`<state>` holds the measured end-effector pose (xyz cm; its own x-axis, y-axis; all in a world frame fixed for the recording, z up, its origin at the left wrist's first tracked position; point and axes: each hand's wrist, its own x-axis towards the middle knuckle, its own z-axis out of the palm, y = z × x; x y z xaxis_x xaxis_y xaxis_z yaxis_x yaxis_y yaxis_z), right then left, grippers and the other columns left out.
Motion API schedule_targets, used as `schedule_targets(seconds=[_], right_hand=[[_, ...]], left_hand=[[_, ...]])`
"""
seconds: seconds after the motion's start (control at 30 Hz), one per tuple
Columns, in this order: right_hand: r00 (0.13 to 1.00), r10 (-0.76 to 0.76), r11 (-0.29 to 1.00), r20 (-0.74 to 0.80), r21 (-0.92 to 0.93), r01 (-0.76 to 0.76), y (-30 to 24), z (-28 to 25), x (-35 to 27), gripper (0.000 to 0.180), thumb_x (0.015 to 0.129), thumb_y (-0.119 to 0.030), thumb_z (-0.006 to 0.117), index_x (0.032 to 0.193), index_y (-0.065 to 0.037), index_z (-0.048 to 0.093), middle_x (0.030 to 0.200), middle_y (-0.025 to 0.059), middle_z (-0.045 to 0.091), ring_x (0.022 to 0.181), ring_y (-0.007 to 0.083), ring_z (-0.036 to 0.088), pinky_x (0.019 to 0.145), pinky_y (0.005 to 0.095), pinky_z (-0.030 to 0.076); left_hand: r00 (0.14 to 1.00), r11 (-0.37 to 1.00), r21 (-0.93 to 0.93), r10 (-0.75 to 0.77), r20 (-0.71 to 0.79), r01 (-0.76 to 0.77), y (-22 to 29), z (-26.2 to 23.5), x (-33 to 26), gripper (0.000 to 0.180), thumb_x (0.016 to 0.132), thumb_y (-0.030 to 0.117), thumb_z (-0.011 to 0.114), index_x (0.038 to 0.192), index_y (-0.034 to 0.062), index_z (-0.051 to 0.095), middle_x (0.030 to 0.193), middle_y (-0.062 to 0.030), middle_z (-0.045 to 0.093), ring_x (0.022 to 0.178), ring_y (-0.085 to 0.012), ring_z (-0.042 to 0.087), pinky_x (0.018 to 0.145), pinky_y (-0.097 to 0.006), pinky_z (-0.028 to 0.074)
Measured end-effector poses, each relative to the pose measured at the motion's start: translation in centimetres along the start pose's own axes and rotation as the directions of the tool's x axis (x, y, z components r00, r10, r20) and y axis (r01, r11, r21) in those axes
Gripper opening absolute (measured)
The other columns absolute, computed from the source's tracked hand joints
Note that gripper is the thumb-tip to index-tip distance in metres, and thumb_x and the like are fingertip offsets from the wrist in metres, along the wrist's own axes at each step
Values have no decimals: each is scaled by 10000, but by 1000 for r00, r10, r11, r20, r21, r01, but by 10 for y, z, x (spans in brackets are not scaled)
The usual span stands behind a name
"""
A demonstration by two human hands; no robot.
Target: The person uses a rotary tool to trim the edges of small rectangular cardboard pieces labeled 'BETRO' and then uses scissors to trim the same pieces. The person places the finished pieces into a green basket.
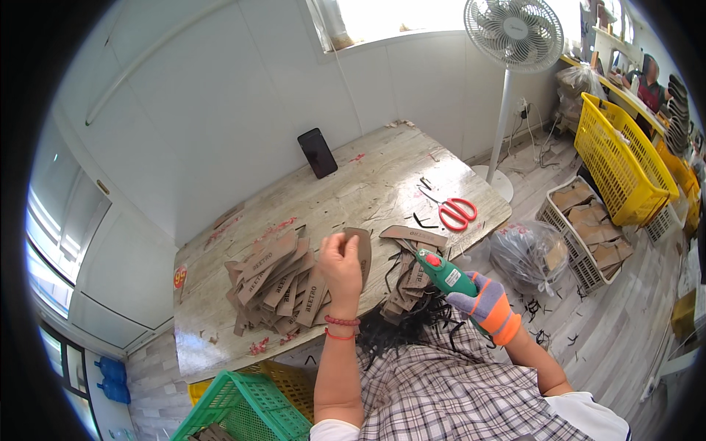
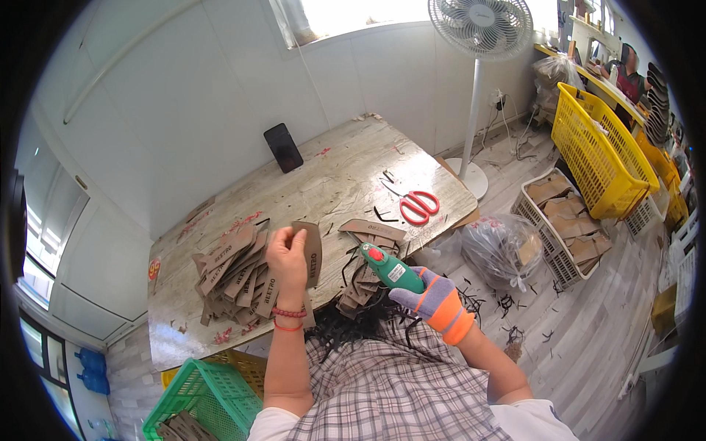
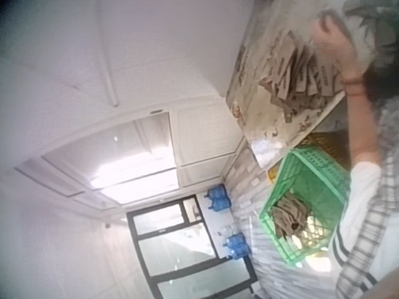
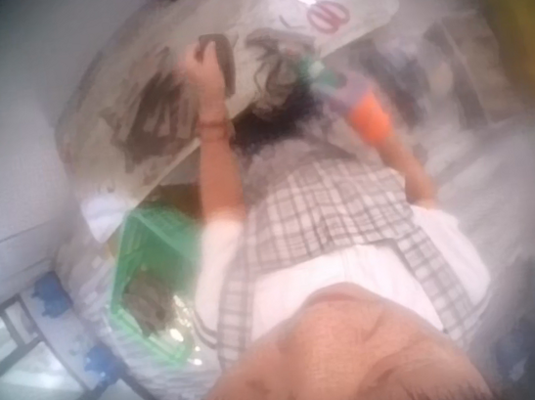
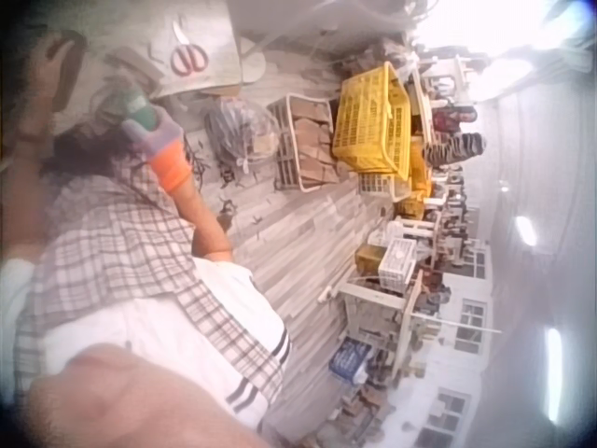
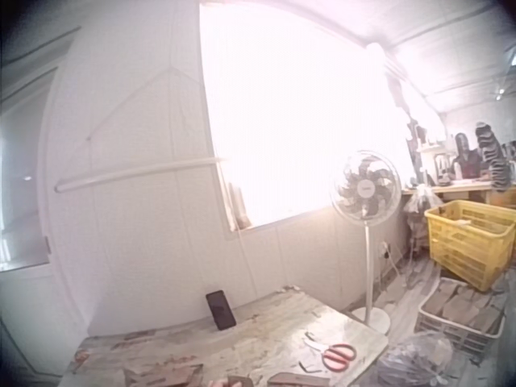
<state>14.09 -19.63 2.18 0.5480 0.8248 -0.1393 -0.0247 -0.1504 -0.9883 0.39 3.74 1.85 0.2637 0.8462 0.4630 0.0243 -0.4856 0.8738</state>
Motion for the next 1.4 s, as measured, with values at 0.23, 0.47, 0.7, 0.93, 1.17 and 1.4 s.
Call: schedule_targets(seconds=[0.23, 0.47, 0.7, 0.93, 1.17, 1.4], right_hand=[[1000, 13, 999, -2, 31, -13, 17, 3, -7, 457, 814, -229, 765, 1138, 35, 582, 801, 34, 646, 581, 67, 564, 518, 216, 452], [999, 25, 998, -36, -55, -27, 13, 4, -13, 463, 812, -250, 769, 1138, 27, 593, 809, 29, 653, 591, 56, 566, 519, 212, 454], [998, 32, 982, -48, -185, -40, 5, 8, -13, 544, 780, -340, 799, 1151, 2, 597, 817, 27, 657, 657, 65, 581, 579, 236, 481], [999, 2, 984, -52, -176, -12, 6, 10, -13, 493, 785, -313, 794, 1123, -6, 607, 779, 3, 643, 621, 42, 548, 547, 219, 451], [998, -31, 983, -51, -181, 22, 11, 7, -10, 483, 789, -294, 792, 1131, -3, 614, 773, 0, 644, 622, 36, 544, 547, 215, 447], [1000, 13, 979, 17, -204, -10, -5, -1, -13, 515, 783, -310, 799, 1152, -1, 614, 761, 4, 646, 627, 33, 544, 564, 214, 450]], left_hand=[[637, 23, -832, -656, 405, 554, -41, 4, -43, 49, 862, 37, 626, 899, 15, 605, 841, -95, 665, 772, -218, 643, 748, -379, 537], [729, 166, -776, -504, 464, 609, -10, 23, -60, 44, 878, 58, 654, 920, 45, 656, 835, -82, 687, 713, -178, 659, 654, -316, 547], [776, 237, -797, -490, 396, 556, 1, 30, -67, 77, 883, 40, 642, 959, 40, 656, 857, -89, 697, 709, -168, 664, 662, -316, 560], [784, 252, -796, -484, 388, 550, -2, 37, -73, 78, 891, 30, 634, 967, 17, 645, 869, -103, 688, 729, -175, 670, 661, -300, 555], [818, 379, -755, -454, 352, 535, -1, 35, -72, 100, 877, 15, 644, 975, 0, 649, 864, -116, 695, 687, -183, 673, 608, -291, 555], [862, 555, -664, -383, 332, 502, 1, 24, -62, 81, 856, -6, 653, 936, -17, 657, 844, -124, 704, 651, -185, 671, 595, -297, 553]])
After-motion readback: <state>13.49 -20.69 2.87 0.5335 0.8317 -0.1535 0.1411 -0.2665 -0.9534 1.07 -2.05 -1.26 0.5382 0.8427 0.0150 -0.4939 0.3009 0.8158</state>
